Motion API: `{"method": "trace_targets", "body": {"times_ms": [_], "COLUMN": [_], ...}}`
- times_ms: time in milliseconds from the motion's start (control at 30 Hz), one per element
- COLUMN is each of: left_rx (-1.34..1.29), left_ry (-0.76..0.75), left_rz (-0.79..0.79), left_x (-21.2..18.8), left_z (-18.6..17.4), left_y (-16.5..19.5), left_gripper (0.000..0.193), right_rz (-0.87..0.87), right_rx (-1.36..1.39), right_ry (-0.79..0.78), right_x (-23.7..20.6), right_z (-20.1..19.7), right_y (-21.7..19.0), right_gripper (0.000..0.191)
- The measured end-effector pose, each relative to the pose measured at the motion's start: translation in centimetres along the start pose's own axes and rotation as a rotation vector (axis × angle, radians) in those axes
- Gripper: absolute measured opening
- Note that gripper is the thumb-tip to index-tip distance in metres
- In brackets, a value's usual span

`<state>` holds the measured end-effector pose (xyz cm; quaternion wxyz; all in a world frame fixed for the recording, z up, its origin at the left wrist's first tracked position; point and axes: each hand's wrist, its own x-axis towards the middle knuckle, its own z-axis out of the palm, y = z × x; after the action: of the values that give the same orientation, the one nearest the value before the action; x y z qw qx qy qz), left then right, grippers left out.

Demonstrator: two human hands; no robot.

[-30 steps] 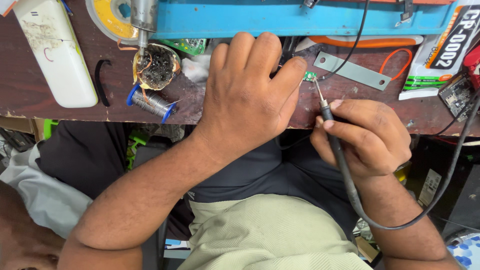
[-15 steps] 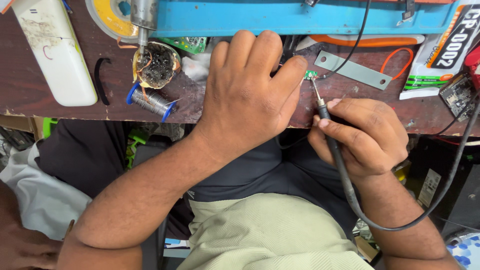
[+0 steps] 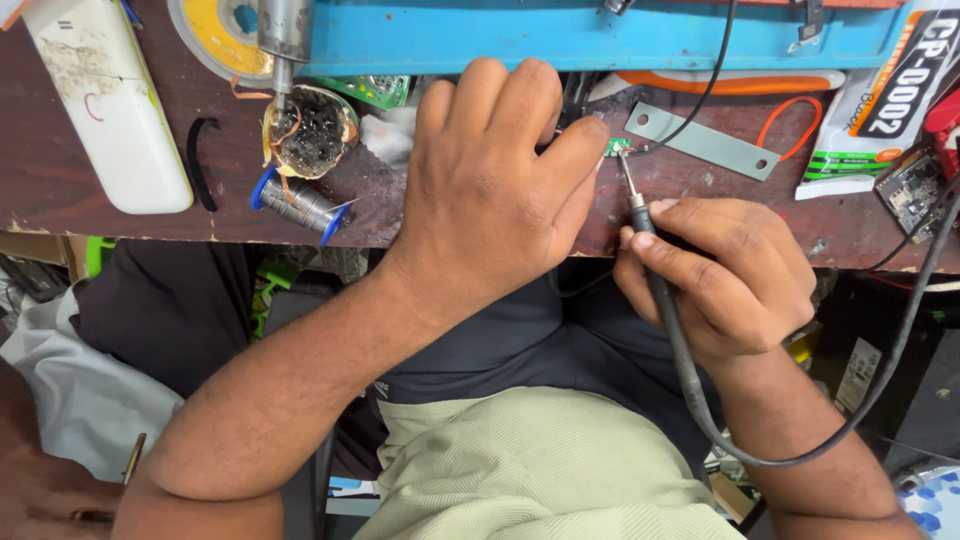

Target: The person uses a soldering iron to apply solder to a small green circuit board. They then wipe the board with a cloth and handle a tube of flux paste before continuing to solder and wipe the board.

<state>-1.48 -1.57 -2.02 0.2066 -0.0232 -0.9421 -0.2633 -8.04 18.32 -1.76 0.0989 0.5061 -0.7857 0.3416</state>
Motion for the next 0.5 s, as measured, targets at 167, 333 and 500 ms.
{"method": "trace_targets", "body": {"times_ms": [167,333,500], "left_rx": [0.011,-0.017,-0.012], "left_ry": [-0.006,0.01,0.008], "left_rz": [-0.008,-0.011,-0.009], "left_x": [0.14,0.16,0.14], "left_z": [0.0,-0.05,0.01], "left_y": [0.05,0.18,0.06], "left_gripper": [0.013,0.014,0.013], "right_rz": [0.021,0.097,0.086], "right_rx": [0.018,0.044,0.048], "right_ry": [-0.025,-0.017,-0.011], "right_x": [0.15,-0.08,-0.34], "right_z": [-0.3,-0.36,-0.19], "right_y": [-0.32,-0.32,-0.04], "right_gripper": [0.02,0.021,0.021]}}
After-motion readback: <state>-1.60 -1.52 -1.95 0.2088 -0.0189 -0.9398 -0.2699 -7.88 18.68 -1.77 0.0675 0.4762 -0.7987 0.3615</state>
